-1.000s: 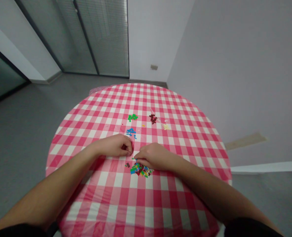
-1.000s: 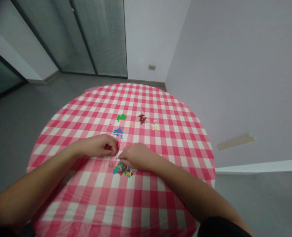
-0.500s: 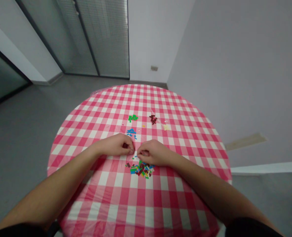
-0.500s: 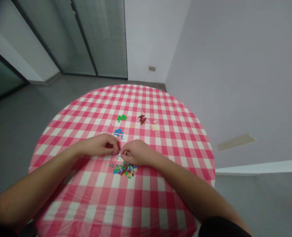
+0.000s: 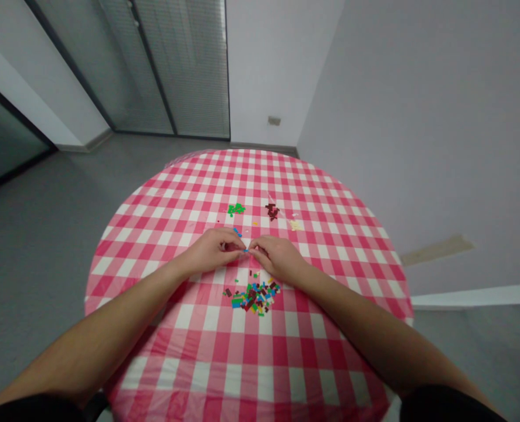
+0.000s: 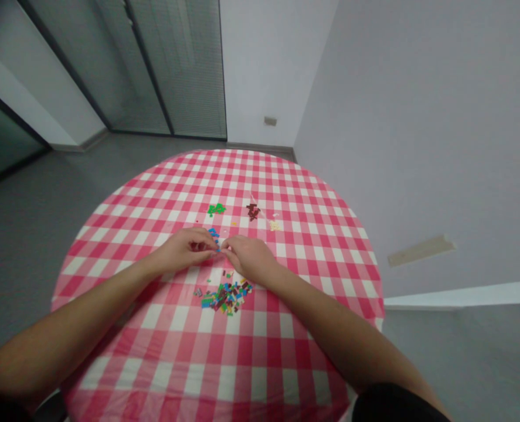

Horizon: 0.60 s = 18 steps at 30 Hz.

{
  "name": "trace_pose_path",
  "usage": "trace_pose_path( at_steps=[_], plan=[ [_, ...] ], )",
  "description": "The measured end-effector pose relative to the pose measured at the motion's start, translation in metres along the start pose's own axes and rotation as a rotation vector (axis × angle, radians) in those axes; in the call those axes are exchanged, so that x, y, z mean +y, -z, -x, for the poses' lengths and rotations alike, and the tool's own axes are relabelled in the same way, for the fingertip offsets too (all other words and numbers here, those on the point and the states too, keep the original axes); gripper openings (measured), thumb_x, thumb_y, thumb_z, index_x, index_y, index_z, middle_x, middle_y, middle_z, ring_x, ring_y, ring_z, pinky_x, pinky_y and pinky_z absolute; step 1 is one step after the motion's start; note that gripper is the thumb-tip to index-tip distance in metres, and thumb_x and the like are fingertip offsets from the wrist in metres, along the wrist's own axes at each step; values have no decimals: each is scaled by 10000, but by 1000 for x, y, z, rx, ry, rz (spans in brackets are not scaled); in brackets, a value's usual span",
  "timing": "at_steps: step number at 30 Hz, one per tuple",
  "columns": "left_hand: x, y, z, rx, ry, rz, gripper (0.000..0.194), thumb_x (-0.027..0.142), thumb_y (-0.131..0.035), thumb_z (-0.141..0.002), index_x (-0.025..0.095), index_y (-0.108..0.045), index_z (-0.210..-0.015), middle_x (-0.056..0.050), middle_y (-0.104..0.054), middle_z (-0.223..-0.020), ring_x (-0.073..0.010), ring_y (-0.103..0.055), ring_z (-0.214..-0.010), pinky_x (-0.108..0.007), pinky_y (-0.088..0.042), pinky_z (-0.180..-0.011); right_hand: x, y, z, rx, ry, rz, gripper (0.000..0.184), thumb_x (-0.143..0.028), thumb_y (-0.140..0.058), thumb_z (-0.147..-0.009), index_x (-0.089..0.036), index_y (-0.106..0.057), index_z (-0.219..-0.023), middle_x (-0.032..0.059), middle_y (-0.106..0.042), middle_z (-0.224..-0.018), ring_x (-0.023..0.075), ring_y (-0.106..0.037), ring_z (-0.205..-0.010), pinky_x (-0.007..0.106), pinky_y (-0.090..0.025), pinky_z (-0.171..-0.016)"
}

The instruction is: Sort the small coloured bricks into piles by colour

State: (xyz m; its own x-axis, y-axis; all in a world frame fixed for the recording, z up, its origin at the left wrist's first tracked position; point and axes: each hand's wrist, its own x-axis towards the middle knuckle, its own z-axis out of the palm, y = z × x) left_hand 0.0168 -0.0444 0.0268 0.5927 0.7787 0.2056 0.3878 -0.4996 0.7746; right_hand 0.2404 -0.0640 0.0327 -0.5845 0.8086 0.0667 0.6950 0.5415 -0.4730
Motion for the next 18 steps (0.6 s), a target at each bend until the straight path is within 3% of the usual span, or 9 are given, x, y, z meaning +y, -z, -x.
trace_pose_path(
  at_steps=[6,12,18],
  plan=[
    [-2,5,0,-67,53,-57,146,178,-615,-825,199,-759,-837,-37,-743,-877,-156,-665,-826,-287,-498,-774,3,4,0,-17,24,-48,158,-225,-618,-969,-156,-744,-1034,77,-748,-933,172,-652,-805,271,-437,-720],
    [-13,20,0,-126,292,-132,105,188,-646,-781,182,-750,-791,-46,-760,-884,-173,-684,-797,-281,-498,-728,12,23,4,-308,145,-191,135,-154,-675,-877,-168,-801,-920,48,-758,-838,140,-647,-720,240,-423,-673],
    [-24,19,0,-85,377,-126,103,192,-633,-755,165,-732,-753,-30,-752,-796,-162,-677,-716,-257,-478,-663,6,20,8,-422,232,-243,170,-213,-749,-865,-169,-811,-1017,35,-742,-832,120,-602,-669,232,-406,-626]
  ],
)
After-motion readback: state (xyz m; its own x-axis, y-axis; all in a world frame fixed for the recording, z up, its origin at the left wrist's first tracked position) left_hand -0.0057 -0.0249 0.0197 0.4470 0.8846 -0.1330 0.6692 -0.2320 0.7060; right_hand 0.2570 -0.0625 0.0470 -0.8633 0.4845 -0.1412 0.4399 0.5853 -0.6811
